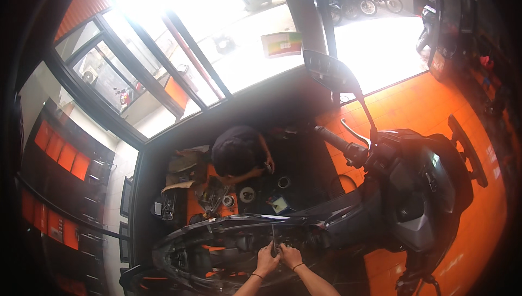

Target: The person works on the under-seat compartment of a scooter, using a screwdriver to tighten screws and a cloth to wipe the interior. They then place the seat back onto the scooter and secure it by tightening screws around the edges.

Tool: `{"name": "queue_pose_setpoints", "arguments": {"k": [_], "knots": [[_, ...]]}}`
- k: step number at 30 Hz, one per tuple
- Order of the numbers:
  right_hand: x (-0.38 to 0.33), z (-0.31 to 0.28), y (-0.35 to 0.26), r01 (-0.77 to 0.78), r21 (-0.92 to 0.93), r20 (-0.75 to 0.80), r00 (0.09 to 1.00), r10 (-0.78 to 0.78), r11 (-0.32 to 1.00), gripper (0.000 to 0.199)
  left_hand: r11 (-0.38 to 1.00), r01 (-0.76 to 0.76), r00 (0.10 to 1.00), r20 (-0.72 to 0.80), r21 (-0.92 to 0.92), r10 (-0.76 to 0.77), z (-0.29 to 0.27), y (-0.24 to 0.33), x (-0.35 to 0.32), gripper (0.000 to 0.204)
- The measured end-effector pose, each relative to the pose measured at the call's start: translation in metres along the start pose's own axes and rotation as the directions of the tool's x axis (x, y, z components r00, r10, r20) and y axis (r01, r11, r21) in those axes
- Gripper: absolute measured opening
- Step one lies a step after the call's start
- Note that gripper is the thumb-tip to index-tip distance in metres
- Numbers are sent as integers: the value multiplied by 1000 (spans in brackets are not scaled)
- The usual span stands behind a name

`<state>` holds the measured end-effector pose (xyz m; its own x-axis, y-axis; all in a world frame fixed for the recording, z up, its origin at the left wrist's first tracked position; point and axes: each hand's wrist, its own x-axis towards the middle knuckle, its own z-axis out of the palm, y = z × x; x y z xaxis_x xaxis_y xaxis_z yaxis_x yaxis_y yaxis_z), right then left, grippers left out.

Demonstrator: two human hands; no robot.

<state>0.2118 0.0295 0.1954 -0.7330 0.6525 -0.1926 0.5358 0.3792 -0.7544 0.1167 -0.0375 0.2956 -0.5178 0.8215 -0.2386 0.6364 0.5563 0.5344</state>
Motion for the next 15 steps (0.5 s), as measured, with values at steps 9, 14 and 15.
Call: {"name": "queue_pose_setpoints", "arguments": {"k": [9,14,15], "knots": [[-15,12,16,79,-86,64,995,-74,993,23,837,-363,931,136,410,338,-26,7,6,59],[-18,24,16,-29,-7,-28,999,29,1000,24,947,283,958,96,-150,-271,-10,16,-5,69],[-18,25,19,1,-42,2,1000,-1,999,24,992,128,989,80,1,-127,-12,14,-2,61]]}}
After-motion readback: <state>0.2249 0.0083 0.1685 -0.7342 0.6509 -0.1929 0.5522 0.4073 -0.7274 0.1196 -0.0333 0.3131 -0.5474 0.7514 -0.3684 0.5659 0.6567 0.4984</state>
